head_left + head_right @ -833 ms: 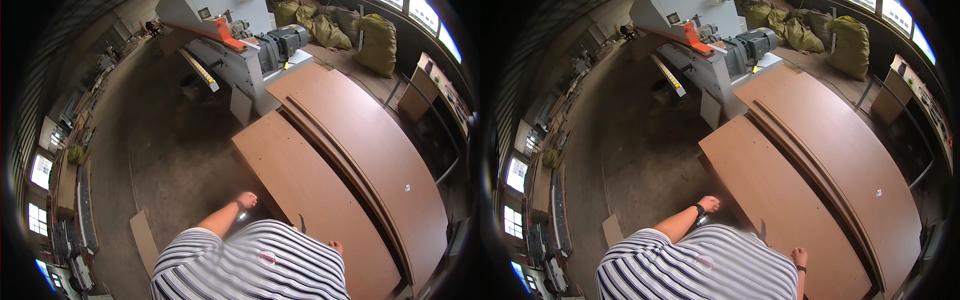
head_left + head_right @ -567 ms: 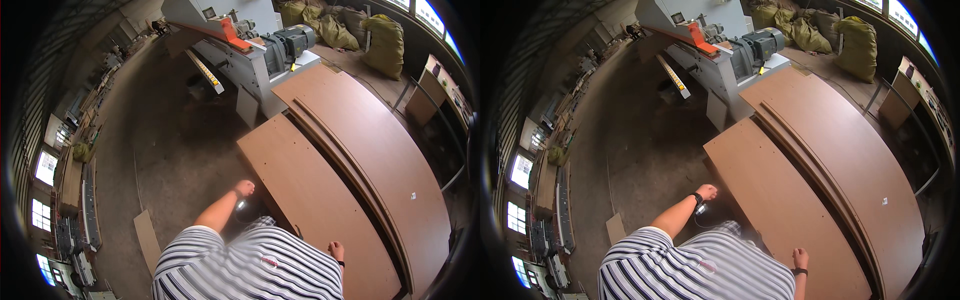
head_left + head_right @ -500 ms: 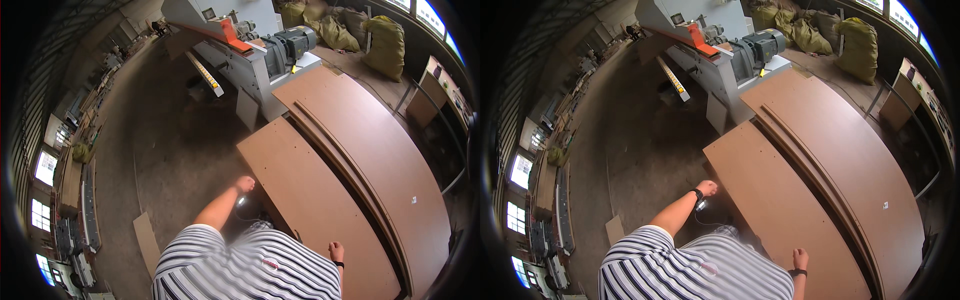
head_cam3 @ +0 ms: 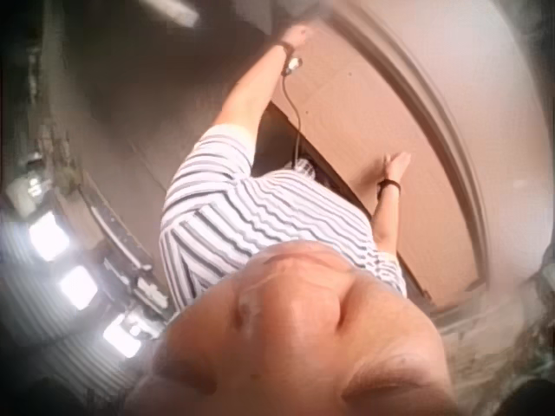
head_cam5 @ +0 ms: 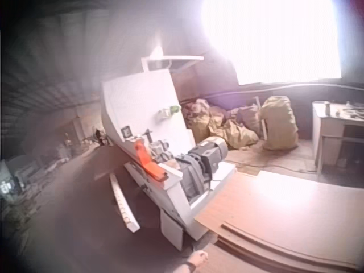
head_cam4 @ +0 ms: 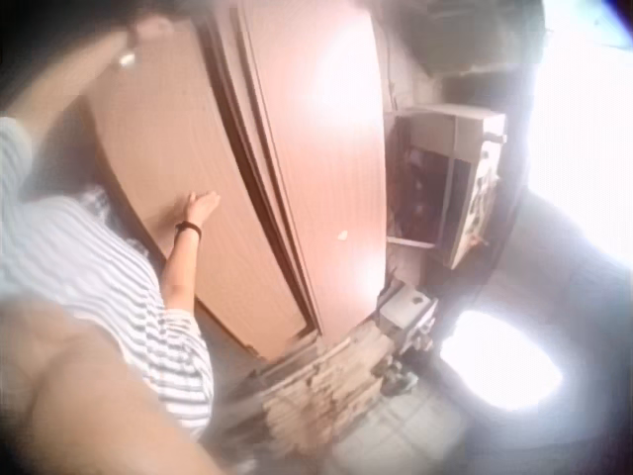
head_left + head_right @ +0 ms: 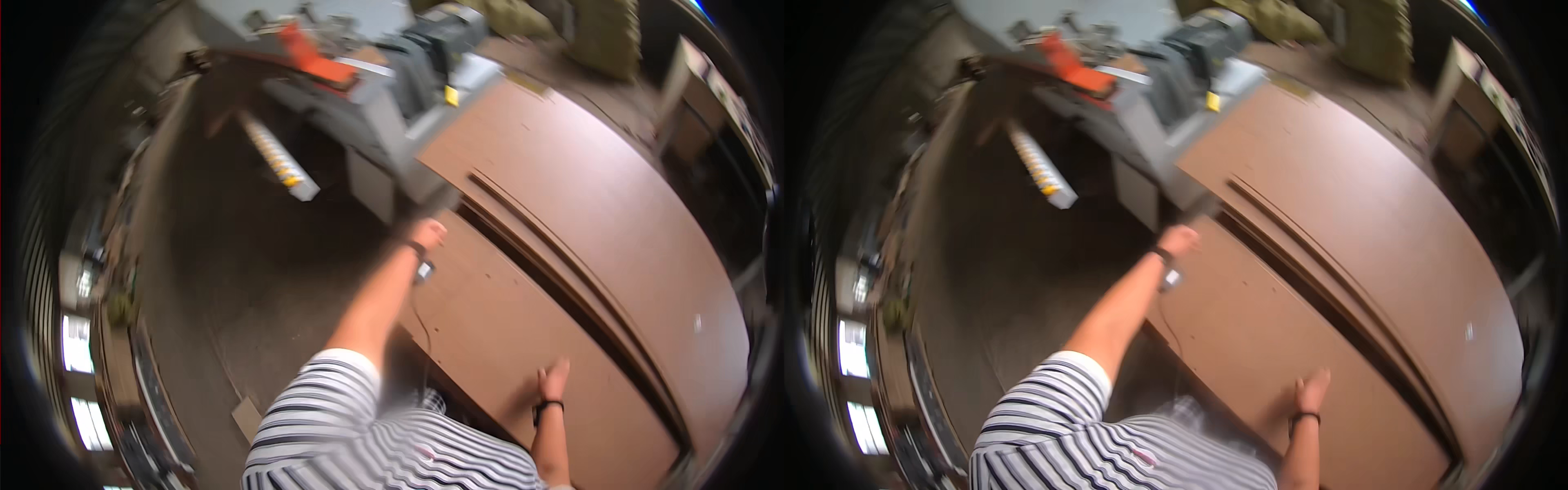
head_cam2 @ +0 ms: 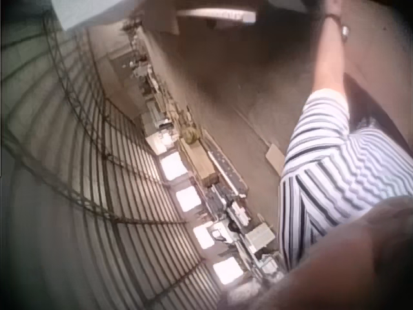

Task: The person lifts wooden panels one at a time and stacks them on top of one another in a workshop.

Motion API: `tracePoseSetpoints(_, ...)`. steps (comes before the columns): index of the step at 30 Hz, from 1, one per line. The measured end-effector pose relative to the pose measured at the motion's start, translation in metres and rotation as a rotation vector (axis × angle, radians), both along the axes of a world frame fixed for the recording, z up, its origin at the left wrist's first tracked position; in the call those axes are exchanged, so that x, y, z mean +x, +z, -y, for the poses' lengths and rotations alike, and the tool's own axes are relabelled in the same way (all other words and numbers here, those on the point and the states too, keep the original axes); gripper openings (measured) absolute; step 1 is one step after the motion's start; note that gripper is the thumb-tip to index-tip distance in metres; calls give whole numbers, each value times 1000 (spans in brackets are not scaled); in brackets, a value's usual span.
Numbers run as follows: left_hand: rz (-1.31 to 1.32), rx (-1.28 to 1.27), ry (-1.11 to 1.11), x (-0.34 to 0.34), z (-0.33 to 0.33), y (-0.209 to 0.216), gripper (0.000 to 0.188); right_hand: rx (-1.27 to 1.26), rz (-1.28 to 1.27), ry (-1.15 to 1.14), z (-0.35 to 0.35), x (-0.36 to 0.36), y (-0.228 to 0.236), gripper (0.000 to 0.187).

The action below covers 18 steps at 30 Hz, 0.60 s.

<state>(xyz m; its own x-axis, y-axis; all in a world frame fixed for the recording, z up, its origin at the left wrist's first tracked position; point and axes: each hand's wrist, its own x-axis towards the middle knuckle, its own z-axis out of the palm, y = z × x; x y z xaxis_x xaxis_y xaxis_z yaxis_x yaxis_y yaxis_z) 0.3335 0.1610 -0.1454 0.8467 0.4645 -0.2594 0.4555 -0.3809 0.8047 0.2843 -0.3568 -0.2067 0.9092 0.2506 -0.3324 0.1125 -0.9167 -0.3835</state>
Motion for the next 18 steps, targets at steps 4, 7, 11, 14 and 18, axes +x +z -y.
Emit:
tracePoseSetpoints(4,38,-36,90,70,-36,-41,16,-172,11,-137,-26,9,13,87)
tracePoseSetpoints(7,167,196,67,125,-52,-62,23,-278,-37,-43,-38,20,28,97)
tracePoseSetpoints(11,157,293,19,194,-61,-79,41,-382,-109,-32,-49,30,34,98)
tracePoseSetpoints(14,144,377,-51,219,-50,-97,49,-385,-140,-70,-49,31,31,98)
tracePoseSetpoints(18,182,446,-139,219,-49,-107,52,-328,-121,-76,-48,31,27,97)
